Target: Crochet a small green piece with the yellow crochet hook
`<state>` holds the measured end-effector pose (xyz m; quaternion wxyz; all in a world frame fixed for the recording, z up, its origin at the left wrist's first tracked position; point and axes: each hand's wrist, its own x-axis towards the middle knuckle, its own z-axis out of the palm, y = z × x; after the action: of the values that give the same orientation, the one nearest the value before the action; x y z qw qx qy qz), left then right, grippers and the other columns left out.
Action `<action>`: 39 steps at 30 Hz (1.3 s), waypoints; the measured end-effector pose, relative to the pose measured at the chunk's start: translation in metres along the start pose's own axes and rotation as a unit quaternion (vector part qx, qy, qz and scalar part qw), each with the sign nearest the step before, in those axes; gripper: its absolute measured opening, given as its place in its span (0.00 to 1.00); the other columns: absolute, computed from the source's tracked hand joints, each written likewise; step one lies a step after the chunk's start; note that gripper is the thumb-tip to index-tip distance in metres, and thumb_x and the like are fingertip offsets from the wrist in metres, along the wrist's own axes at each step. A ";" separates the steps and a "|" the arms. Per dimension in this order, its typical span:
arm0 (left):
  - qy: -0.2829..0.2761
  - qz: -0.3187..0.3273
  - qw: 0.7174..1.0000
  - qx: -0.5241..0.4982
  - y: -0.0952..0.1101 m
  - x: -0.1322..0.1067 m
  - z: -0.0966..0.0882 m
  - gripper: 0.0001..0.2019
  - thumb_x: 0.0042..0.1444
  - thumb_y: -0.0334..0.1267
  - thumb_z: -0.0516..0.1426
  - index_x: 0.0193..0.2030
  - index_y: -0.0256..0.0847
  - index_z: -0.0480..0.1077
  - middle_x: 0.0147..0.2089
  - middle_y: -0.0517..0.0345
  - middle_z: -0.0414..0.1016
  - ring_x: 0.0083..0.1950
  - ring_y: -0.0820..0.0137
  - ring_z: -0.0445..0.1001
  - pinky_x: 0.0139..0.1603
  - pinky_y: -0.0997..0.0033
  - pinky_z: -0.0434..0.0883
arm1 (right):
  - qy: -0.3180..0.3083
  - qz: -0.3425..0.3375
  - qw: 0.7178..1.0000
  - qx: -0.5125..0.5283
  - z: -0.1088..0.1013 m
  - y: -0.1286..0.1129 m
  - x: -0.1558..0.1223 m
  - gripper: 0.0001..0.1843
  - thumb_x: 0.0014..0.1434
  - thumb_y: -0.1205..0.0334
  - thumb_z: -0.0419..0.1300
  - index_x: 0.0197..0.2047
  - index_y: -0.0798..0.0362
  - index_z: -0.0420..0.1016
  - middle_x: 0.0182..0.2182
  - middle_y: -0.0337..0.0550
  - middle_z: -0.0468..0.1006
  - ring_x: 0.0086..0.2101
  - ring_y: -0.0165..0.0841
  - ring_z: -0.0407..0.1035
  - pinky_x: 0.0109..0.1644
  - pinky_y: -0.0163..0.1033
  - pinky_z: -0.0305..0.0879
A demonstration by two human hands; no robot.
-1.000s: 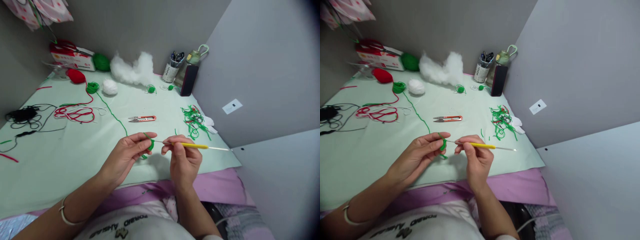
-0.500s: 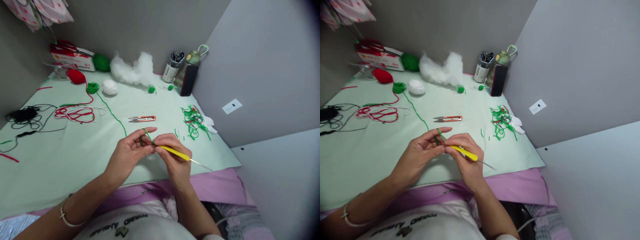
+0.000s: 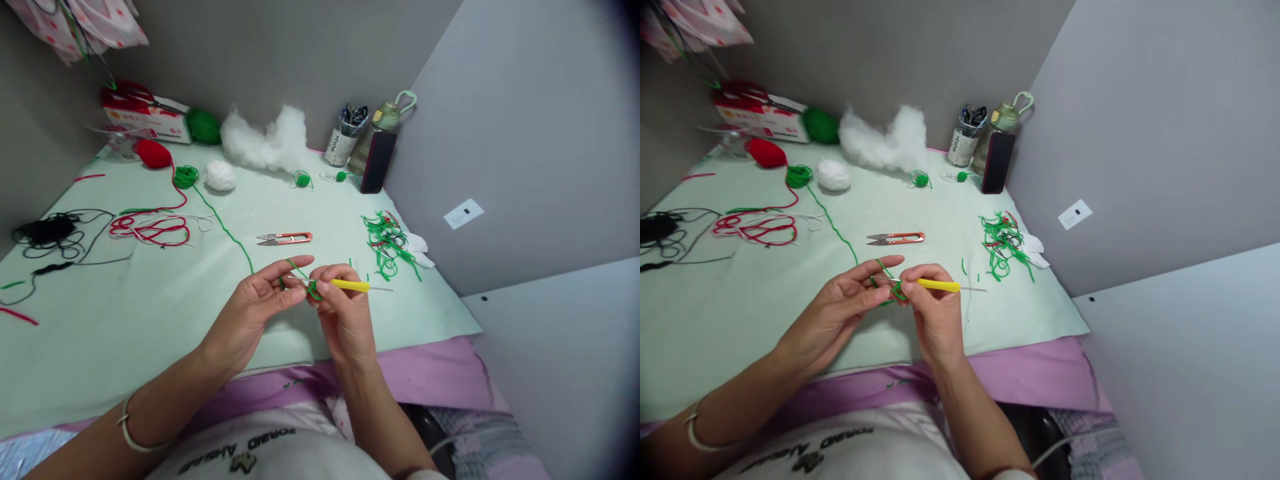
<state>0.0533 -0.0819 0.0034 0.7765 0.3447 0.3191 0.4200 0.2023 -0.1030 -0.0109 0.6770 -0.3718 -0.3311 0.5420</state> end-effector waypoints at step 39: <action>0.012 0.082 0.993 -0.081 0.017 -0.005 0.008 0.08 0.58 0.29 0.68 0.43 0.44 0.86 0.36 0.61 0.81 0.34 0.77 0.78 0.41 0.82 0.77 | 0.013 -0.091 0.993 -0.069 0.026 -0.003 -0.002 0.08 0.59 0.54 0.73 0.37 0.47 0.82 0.32 0.37 0.79 0.29 0.29 0.74 0.34 0.37 0.77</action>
<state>0.0498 -0.0812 0.0225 0.7606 0.3006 0.2643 0.5112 0.1813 -0.1012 0.0046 0.7008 -0.3926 -0.3913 0.4491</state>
